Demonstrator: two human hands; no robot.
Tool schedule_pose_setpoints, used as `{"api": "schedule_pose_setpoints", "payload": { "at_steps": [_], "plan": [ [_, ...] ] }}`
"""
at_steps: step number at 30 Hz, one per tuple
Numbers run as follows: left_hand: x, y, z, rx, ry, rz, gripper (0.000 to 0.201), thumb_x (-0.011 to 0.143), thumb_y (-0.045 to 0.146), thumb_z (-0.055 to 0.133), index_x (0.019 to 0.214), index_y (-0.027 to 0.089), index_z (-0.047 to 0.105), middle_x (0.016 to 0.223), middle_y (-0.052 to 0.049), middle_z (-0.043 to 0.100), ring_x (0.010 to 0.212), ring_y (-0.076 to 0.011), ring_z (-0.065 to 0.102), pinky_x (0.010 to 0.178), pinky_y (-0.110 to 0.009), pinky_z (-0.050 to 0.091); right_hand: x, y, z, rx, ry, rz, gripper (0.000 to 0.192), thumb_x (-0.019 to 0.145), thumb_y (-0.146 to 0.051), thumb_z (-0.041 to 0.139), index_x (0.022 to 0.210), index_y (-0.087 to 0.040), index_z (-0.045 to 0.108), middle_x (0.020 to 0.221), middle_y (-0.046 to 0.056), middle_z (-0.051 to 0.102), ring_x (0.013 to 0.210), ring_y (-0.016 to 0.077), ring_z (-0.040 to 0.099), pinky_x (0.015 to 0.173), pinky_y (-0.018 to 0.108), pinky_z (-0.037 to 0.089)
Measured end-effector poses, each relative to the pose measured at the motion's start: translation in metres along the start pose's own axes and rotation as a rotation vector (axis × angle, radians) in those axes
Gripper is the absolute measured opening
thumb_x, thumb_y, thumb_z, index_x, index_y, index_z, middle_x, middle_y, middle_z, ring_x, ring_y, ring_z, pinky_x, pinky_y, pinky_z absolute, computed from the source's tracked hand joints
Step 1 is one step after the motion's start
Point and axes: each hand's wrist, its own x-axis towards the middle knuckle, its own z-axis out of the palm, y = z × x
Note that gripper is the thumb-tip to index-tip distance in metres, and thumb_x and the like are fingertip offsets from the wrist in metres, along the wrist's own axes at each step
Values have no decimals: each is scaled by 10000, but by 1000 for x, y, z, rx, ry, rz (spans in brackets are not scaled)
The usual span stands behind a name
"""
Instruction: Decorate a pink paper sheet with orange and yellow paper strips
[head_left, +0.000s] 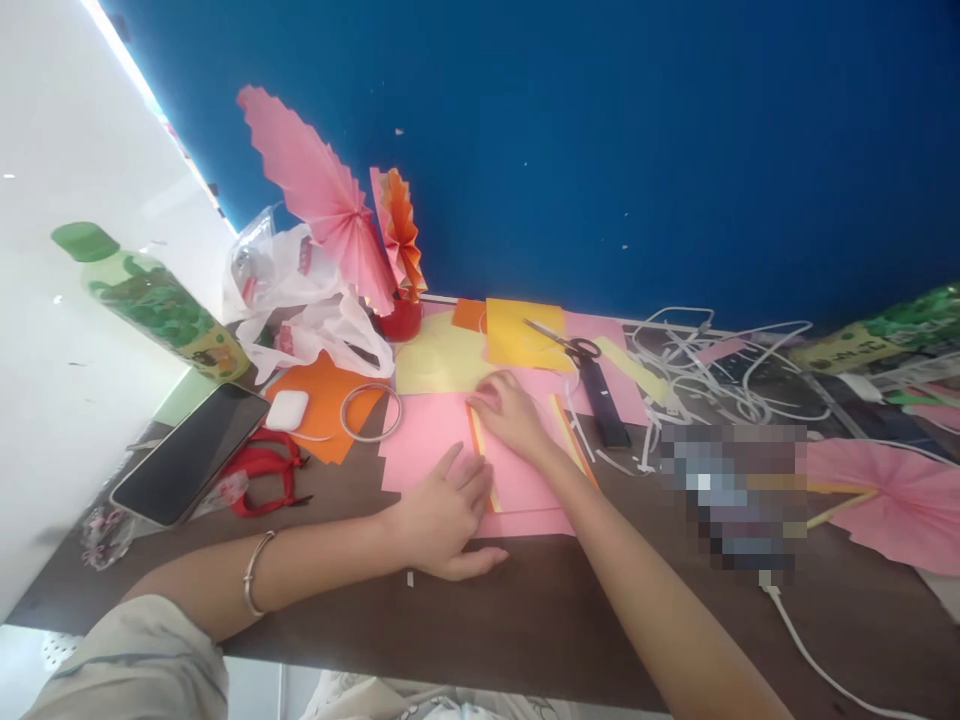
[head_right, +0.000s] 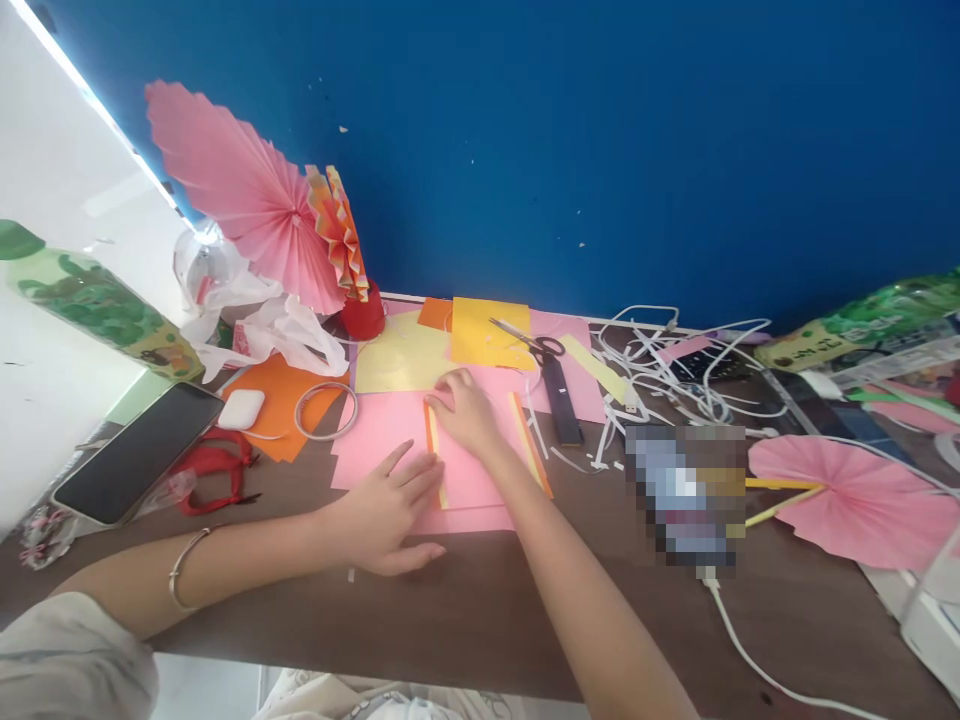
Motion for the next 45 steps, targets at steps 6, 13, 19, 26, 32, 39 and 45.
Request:
{"api": "schedule_pose_setpoints", "payload": {
  "at_steps": [6, 13, 19, 26, 32, 39, 45],
  "plan": [
    [-1, 9, -6, 0, -18, -37, 650, 852, 551, 308, 1167, 31, 536, 1238, -218, 504, 1182, -347, 398, 1036, -516, 198, -7, 3, -2, 59, 8, -41, 130, 819, -349, 502, 829, -223, 535, 968, 41, 536, 898, 186, 559, 791, 335, 443],
    [-3, 4, -2, -63, 38, -92, 495, 850, 486, 351, 1110, 127, 572, 1238, -149, 516, 1167, -298, 430, 1016, -501, 249, -8, 3, 0, 27, 22, -44, 137, 818, -347, 502, 855, -227, 558, 997, 52, 546, 866, 194, 575, 749, 341, 457],
    [-7, -2, 7, -11, 86, -1, 480, 807, 490, 388, 1013, 119, 612, 1181, -165, 558, 1145, -317, 439, 1019, -507, 242, -8, 4, 0, 18, 32, -54, 139, 816, -354, 510, 844, -225, 551, 984, 49, 544, 890, 197, 571, 777, 341, 453],
    [-3, -1, 2, -67, 69, -32, 484, 796, 460, 410, 1132, 145, 560, 1136, -134, 550, 1126, -320, 426, 1013, -514, 247, -7, 2, 0, 23, 2, -34, 106, 809, -327, 525, 821, -223, 545, 974, 44, 538, 866, 187, 572, 770, 324, 456],
    [-7, -2, 8, -76, 91, -54, 437, 785, 413, 435, 1117, 163, 569, 1202, -123, 512, 1145, -305, 409, 1027, -521, 225, -6, -3, -10, -11, -90, -61, 128, 834, -324, 492, 850, -214, 556, 975, 44, 524, 834, 168, 565, 761, 313, 447],
    [-8, -12, 12, -39, 267, -124, 240, 744, 326, 486, 825, 183, 660, 1224, -82, 540, 1090, -270, 477, 1027, -499, 250, 2, -3, -22, 15, -255, -47, 101, 757, -291, 573, 750, -194, 546, 864, 22, 533, 801, 157, 555, 765, 308, 435],
    [-4, -25, 14, -1, 360, -231, 176, 783, 280, 498, 767, 180, 642, 1139, -73, 604, 1082, -257, 506, 985, -461, 329, -9, -3, -54, 89, -112, 7, 225, 749, -264, 564, 969, -217, 557, 1022, 40, 580, 822, 153, 553, 745, 306, 447]
  ]
}}
